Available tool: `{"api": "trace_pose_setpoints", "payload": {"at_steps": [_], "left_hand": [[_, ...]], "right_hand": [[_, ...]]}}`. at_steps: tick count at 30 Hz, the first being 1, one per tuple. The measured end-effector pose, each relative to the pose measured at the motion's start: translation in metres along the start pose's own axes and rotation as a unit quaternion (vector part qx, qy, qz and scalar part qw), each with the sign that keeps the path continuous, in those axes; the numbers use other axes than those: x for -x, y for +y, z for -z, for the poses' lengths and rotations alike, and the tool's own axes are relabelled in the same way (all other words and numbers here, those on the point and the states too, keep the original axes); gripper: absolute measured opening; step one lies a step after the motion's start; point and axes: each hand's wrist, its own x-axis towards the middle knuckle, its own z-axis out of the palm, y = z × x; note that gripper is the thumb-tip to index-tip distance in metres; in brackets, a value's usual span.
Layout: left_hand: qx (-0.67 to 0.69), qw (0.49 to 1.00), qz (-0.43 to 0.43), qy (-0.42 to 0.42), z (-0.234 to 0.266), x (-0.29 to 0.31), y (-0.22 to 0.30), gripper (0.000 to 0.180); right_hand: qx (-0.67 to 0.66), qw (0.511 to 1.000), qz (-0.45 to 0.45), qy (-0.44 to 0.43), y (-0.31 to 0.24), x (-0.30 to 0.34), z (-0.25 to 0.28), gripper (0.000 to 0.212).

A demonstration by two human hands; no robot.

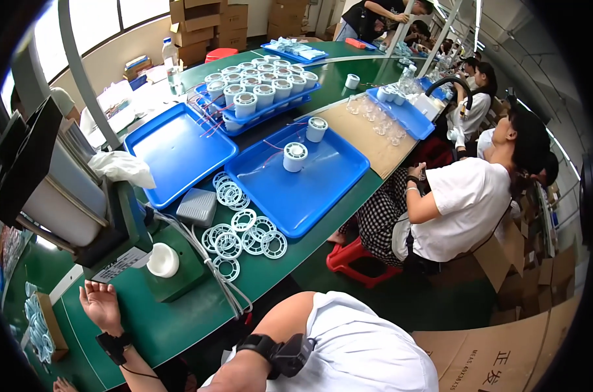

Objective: The person picks up a plastic ring and a speaker, fits the ring onto the speaker, and presses the assembly using a machine. They then place the unit onto a blue tray, pick up a metal component, and wipe it with a cloth.

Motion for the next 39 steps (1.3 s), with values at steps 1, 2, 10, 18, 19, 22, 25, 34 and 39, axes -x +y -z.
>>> {"api": "trace_pose_setpoints", "payload": {"at_steps": [1,2,10,18,19,22,25,34,39], "left_hand": [[-0.001,1.000,-0.001,-0.004,0.001,0.000,0.004,0.025],[-0.001,1.000,-0.002,-0.009,0.002,0.001,0.003,0.025],[-0.003,1.000,-0.003,-0.010,-0.017,0.004,-0.001,0.025],[-0.020,0.999,-0.024,0.038,-0.035,0.007,-0.007,0.027],[-0.020,0.999,-0.023,0.038,-0.035,0.006,-0.007,0.027],[-0.022,0.999,-0.025,0.040,-0.036,0.006,-0.006,0.026],[-0.025,0.998,-0.027,0.040,-0.037,0.006,-0.007,0.026],[-0.012,1.000,-0.016,-0.014,-0.037,0.008,-0.003,0.026],[-0.008,1.000,-0.023,-0.008,-0.039,0.011,-0.003,0.026]], "right_hand": [[-0.291,0.950,0.027,-0.108,-0.032,-0.032,0.003,0.065],[-0.554,0.806,0.050,-0.202,-0.068,-0.062,0.005,0.060],[-0.756,0.639,-0.030,-0.140,-0.041,-0.070,-0.009,0.052],[-0.394,0.917,0.022,-0.063,-0.001,-0.041,-0.020,0.050],[-0.409,0.910,0.016,-0.069,-0.001,-0.041,-0.020,0.049],[-0.453,0.888,-0.002,-0.084,0.000,-0.042,-0.020,0.048],[-0.494,0.864,-0.020,-0.097,-0.001,-0.043,-0.019,0.046],[-0.606,0.780,-0.081,-0.135,-0.011,-0.047,-0.014,0.042],[-0.546,0.814,0.118,-0.161,-0.070,-0.060,0.007,0.045]]}}
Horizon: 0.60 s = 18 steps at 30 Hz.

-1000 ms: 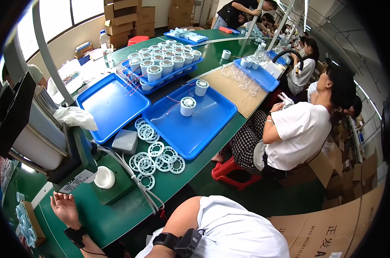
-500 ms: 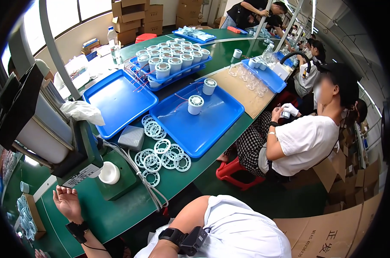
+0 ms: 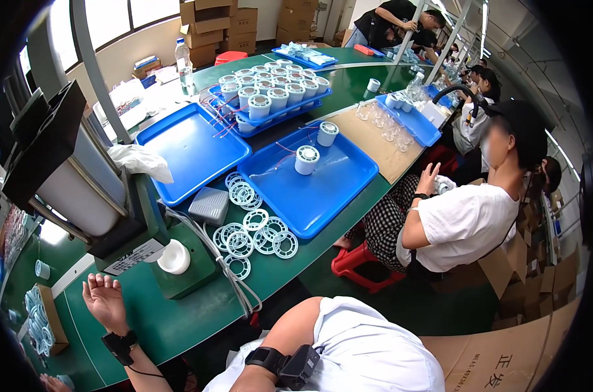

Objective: The person picks up a plastic ring and a speaker, fits the ring onto the speaker, and presses the assembly using a machine. They then place the unit onto a blue tray, pick up a metal component, and wipe it with a cloth.

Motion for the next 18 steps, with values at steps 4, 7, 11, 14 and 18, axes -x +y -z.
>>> {"api": "trace_pose_setpoints", "payload": {"at_steps": [4,7,11,14,18], "left_hand": [[0.000,1.000,-0.004,-0.006,0.001,-0.001,0.001,0.026],[0.001,1.000,-0.002,-0.015,-0.001,-0.002,-0.001,0.025],[-0.001,1.000,-0.004,-0.017,0.000,0.000,0.000,0.025],[-0.003,1.000,-0.005,-0.007,-0.001,0.000,0.000,0.025],[0.001,1.000,-0.001,-0.018,-0.002,0.000,-0.001,0.024]], "right_hand": [[0.113,0.993,-0.025,-0.022,-0.007,-0.001,0.004,0.050],[0.156,0.986,-0.051,0.025,0.028,0.023,0.033,0.054],[0.013,0.998,-0.036,0.051,0.029,0.007,0.021,0.059],[-0.080,0.996,-0.020,0.030,0.012,-0.005,0.002,0.062],[-0.068,0.997,-0.035,-0.018,-0.006,-0.007,-0.005,0.066]]}}
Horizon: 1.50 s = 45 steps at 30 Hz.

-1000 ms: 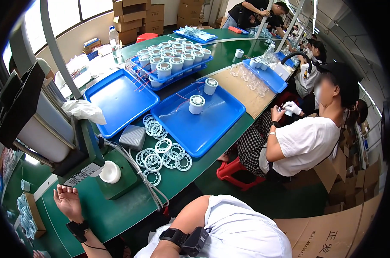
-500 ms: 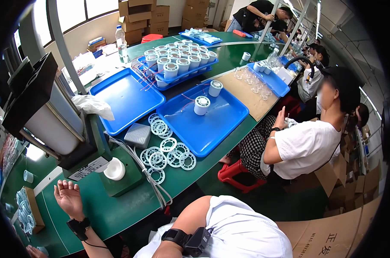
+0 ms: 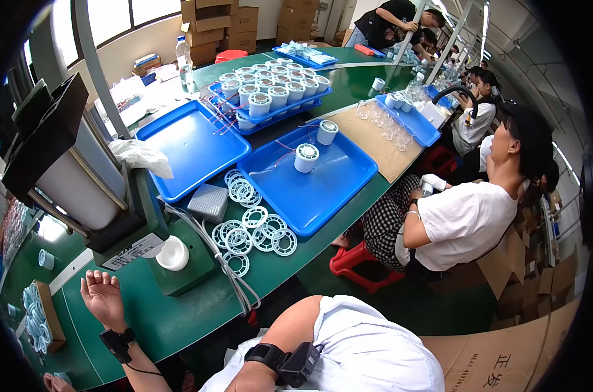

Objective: The person picks up a plastic ring and a speaker, fits the ring onto the speaker, and presses the assembly using a machine. They then place the unit onto a blue tray, pick up a metal component, and wipe it with a cloth.

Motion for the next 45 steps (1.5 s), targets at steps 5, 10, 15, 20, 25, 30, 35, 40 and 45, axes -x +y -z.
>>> {"api": "trace_pose_setpoints", "payload": {"at_steps": [5,10,15,20,25,30,35,40,45], "left_hand": [[-0.005,0.999,-0.006,0.036,-0.005,0.000,-0.001,0.024],[-0.007,1.000,-0.001,0.014,-0.003,0.000,0.000,0.024],[-0.002,1.000,-0.002,0.016,-0.006,0.001,-0.001,0.024],[-0.002,1.000,-0.001,0.013,-0.005,0.002,0.001,0.024],[-0.003,1.000,-0.004,0.011,-0.004,0.002,0.002,0.024],[-0.010,1.000,-0.008,0.012,-0.001,-0.004,-0.001,0.024],[-0.013,1.000,-0.004,-0.004,-0.002,0.002,0.004,0.023],[-0.018,1.000,-0.006,0.013,-0.013,0.002,-0.005,0.022],[0.002,1.000,0.003,-0.022,-0.028,0.002,-0.004,0.022]], "right_hand": [[0.066,0.998,-0.022,0.009,-0.006,0.002,-0.003,0.067],[0.053,0.998,-0.025,0.037,-0.007,-0.002,-0.004,0.068],[0.061,0.998,0.032,-0.014,-0.007,-0.012,-0.004,0.067],[0.029,0.999,0.001,0.013,-0.011,-0.010,-0.012,0.063],[-0.057,0.996,-0.064,0.021,-0.010,-0.011,-0.010,0.061],[-0.230,0.970,0.012,-0.079,0.026,-0.022,0.023,0.051],[-0.136,0.928,-0.213,0.275,0.040,-0.011,0.031,0.040],[-0.032,0.842,-0.326,0.428,0.021,0.019,0.021,0.037],[-0.023,0.985,0.153,0.072,-0.040,0.078,-0.029,0.071]]}}
